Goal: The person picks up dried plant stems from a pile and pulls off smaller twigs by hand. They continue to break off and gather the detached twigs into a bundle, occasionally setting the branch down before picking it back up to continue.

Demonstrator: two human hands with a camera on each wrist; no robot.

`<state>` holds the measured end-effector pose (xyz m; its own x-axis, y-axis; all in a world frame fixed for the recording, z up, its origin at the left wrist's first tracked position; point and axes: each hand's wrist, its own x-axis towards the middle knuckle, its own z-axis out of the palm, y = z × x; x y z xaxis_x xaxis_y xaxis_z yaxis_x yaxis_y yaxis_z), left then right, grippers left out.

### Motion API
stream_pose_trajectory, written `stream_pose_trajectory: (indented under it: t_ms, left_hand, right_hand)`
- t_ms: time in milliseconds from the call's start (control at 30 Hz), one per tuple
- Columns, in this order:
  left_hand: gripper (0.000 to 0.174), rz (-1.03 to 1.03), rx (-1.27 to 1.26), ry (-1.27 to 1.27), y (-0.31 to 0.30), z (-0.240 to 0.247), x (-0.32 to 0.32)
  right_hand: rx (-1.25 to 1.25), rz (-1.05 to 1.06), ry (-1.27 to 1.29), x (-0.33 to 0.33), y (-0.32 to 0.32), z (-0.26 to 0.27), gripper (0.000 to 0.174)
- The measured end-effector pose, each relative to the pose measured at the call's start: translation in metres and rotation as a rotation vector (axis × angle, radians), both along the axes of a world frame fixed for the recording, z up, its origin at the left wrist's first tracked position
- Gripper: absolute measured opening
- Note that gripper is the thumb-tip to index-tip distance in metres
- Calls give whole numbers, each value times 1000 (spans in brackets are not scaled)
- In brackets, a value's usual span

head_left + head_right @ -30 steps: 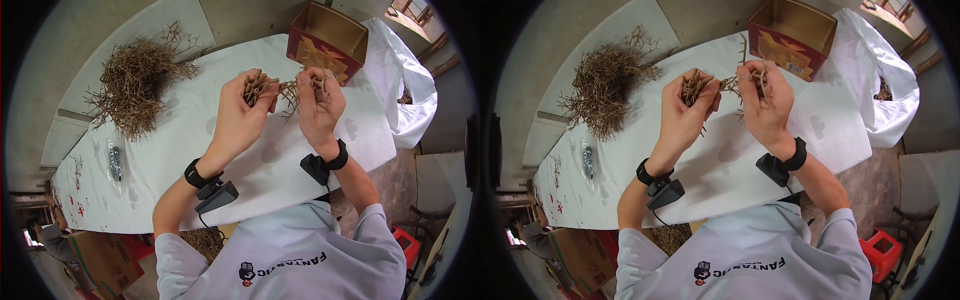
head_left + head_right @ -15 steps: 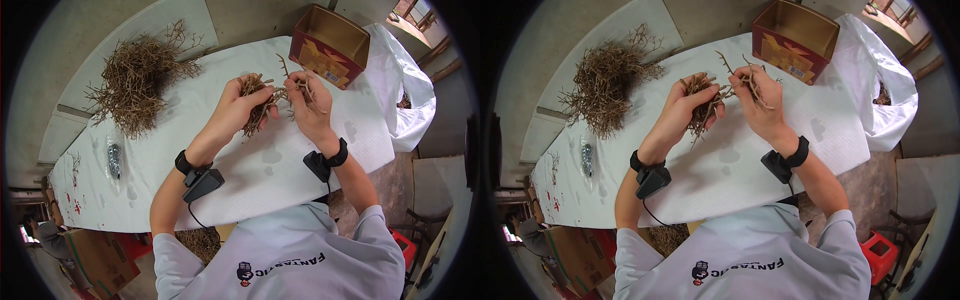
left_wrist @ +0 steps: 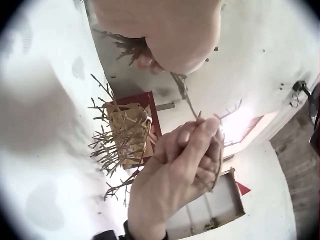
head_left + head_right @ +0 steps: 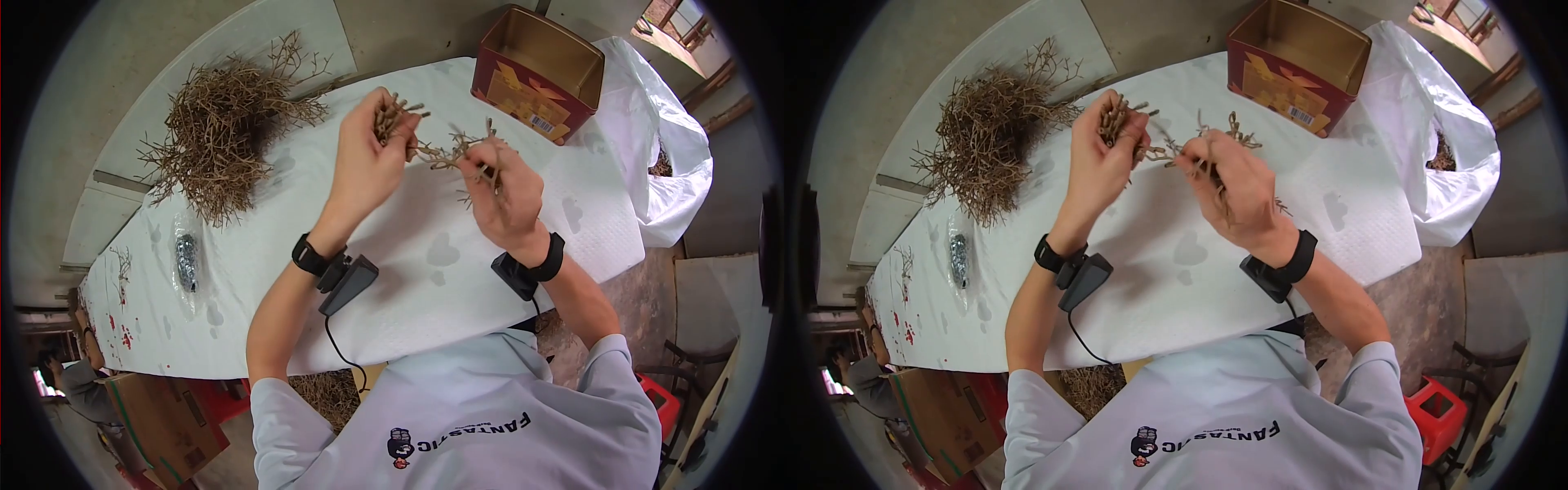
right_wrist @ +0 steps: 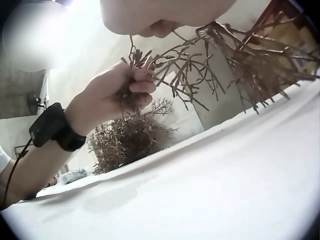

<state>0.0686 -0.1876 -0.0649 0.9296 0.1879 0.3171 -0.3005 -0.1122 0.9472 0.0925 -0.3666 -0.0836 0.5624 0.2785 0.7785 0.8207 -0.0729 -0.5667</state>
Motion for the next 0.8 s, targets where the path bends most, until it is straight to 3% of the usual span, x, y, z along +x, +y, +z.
stream_pose_trajectory:
  t_ms: [500, 800]
  left_hand:
    - [20, 78, 242, -49, 9, 6, 2]
    - [16, 14, 133, -26, 25, -3, 12]
  right_hand:
    - [-5, 87, -353, -4, 5, 1, 15]
    - [-85, 84, -385, -20, -15, 10, 14]
